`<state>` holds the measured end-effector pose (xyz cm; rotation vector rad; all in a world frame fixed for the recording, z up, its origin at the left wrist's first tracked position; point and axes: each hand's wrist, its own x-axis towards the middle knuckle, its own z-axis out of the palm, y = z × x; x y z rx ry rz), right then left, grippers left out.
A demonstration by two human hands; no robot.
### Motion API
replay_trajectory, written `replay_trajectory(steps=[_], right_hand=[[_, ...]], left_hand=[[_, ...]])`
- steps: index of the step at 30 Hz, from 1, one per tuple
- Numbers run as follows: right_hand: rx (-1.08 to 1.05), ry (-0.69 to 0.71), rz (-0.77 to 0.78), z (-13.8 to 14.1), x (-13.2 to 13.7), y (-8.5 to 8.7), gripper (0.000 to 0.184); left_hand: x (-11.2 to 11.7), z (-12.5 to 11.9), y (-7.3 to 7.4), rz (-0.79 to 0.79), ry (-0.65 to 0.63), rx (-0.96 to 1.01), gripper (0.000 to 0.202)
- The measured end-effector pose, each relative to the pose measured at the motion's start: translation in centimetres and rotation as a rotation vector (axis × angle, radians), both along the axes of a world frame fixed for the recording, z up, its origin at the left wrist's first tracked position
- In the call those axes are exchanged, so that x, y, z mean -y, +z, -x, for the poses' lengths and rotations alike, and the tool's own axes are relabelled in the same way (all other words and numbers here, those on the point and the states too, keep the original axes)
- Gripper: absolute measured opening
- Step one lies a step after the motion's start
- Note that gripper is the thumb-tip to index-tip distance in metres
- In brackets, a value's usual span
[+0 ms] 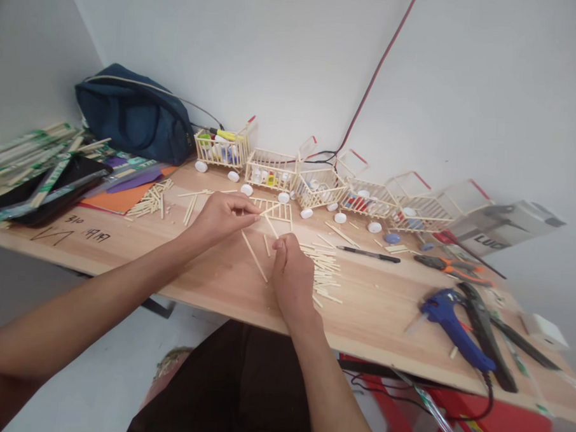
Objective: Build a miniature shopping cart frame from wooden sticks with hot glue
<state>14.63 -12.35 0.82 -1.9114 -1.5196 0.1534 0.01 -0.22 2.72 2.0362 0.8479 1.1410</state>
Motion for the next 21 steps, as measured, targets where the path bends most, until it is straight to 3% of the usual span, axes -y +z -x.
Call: replay_trajectory(steps=[21], right_hand=[[-0.022, -0.026, -0.124, -0.27, -0.22, -0.85, 0.019]], left_hand=[[-0.03, -0.04, -0.34, 0.065, 0.023, 0.009, 0.012]])
